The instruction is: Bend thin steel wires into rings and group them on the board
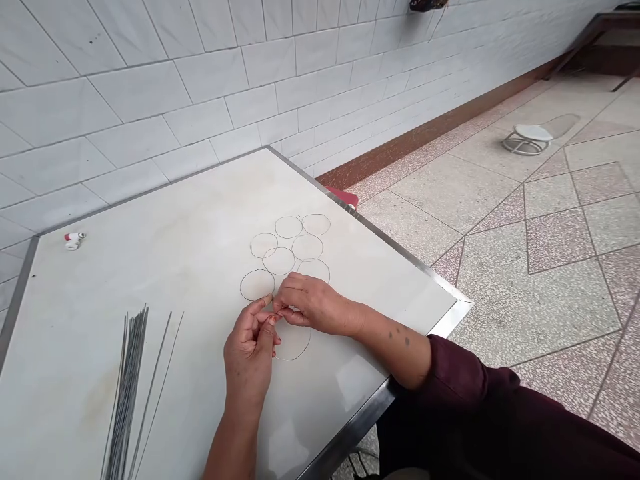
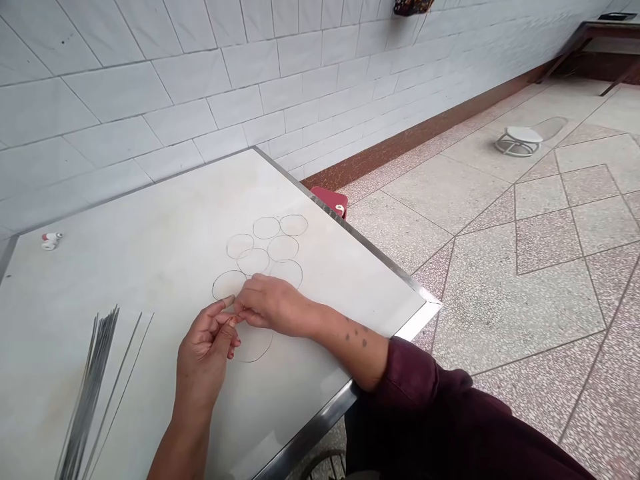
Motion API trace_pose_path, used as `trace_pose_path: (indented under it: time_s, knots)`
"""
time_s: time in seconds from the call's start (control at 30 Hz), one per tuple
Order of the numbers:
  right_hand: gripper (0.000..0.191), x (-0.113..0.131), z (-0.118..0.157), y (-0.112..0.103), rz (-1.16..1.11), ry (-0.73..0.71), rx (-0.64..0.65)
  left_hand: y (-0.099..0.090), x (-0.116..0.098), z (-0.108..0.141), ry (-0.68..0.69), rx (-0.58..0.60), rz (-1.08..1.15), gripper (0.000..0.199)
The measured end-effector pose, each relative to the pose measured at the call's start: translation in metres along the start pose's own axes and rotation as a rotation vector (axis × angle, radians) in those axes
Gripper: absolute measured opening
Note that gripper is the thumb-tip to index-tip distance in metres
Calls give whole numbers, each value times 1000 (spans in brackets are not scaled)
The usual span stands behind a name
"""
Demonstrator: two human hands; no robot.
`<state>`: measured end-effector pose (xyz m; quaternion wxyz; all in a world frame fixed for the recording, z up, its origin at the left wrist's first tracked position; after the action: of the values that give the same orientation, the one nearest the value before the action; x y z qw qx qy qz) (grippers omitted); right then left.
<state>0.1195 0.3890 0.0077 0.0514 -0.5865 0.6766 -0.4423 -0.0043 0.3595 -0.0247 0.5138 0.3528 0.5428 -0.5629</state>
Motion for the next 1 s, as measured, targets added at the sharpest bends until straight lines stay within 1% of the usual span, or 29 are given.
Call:
trace_pose_path:
  time_s: [0.17,0.37,0.5,0.6,0.7,0.8,1.0]
  knots:
    - [7,-2,1,3,11,-29,26,1,0,0,8,-2,-27,33]
    - [9,-2,1,7,62,-56,85,3,6,-1,3,-8,-7,38]
    - [12,-2,1,5,54,-63,71,4,9,-3,-12,4,20,42]
    - [12,-3,0,2,43,-41,53,6,8,-3,-31,36,99,49]
    - [8,-5,0,0,21,0,37,9,7,-3,-35,77,151,55]
    - [5,-8,1,-1,-41,45,30,11,6,-2,-28,86,125,53]
    - [5,-11,4,0,-137,80,18,10,-1,2,49,49,12,45]
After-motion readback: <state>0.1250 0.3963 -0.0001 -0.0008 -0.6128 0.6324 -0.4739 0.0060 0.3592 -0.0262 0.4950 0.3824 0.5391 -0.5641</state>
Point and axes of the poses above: each hand's wrist, its own z-axis away from the middle knuckle, its own y-axis out of the palm, x = y × z, the point moved 9 cm from there along -z, towards the middle knuckle, and after that the axes turned 3 degrees about -y, right-handed, at the moved point
